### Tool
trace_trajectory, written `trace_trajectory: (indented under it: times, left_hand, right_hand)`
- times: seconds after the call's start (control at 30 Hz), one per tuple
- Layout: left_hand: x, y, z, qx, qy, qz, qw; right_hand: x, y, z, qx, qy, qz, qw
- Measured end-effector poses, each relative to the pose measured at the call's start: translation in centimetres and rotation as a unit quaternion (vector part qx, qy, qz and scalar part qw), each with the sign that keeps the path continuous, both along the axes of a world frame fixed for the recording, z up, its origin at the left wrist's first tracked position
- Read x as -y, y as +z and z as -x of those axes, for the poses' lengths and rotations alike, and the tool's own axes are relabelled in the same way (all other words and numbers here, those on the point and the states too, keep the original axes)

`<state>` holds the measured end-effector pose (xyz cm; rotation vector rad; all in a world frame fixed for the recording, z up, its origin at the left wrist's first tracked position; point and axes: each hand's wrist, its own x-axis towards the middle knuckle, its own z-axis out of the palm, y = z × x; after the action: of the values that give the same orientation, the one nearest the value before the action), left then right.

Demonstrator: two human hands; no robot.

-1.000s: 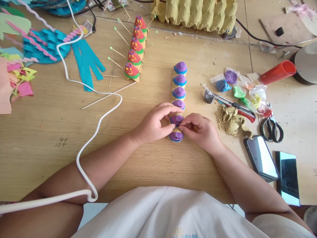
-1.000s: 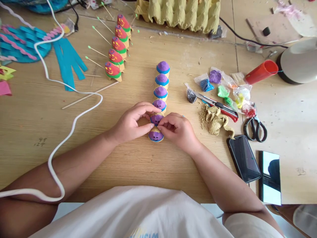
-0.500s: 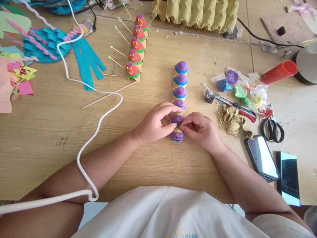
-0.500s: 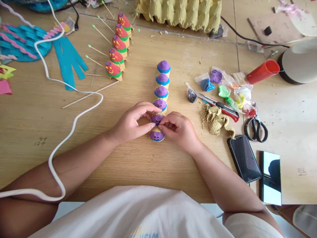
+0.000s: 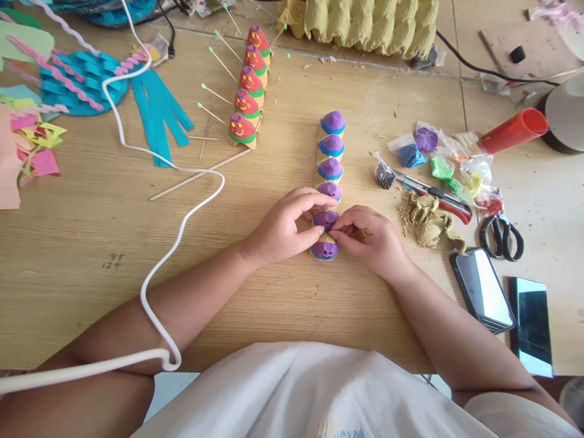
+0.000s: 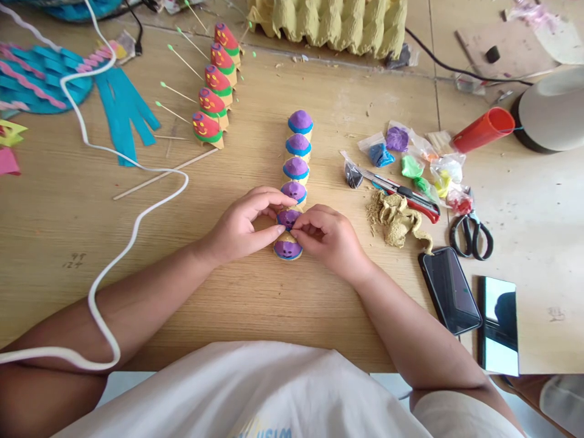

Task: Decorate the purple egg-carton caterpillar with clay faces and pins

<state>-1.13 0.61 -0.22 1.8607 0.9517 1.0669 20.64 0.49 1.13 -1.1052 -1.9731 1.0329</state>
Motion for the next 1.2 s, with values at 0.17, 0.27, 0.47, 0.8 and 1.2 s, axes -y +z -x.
trace_trajectory:
  times: [0.17, 0.27, 0.47, 0.8, 1.2]
  left_hand:
    - [0.0, -0.2, -0.1, -0.007, 0.005, -0.008, 1.0]
    - [0.0, 0.0, -0.1, -0.013, 0.007, -0.022, 1.0]
    - [0.6, 1.2, 0.4, -0.066, 0.046, -0.189, 0.979]
    - [1.0, 1.1, 0.8, -0.162, 0.04, -0.251, 0.953]
    - [0.9, 1.2, 0.6, -0.168, 0.054, -0.281, 0.943]
  right_hand:
    - [0.0, 0.0, 0.0, 0.002, 0.002, -0.004, 1.0]
    - [0.0, -0.1, 0.0, 0.001, 0.004, -0.004, 1.0]
    - [0.0, -0.2, 0.1, -0.004, 0.0, -0.007, 1.0]
    - [0.2, -0.1, 0.2, -0.008, -0.007, -0.009, 1.0]
    - [0.2, -0.3, 0.1, -0.013, -0.006, -0.02, 1.0]
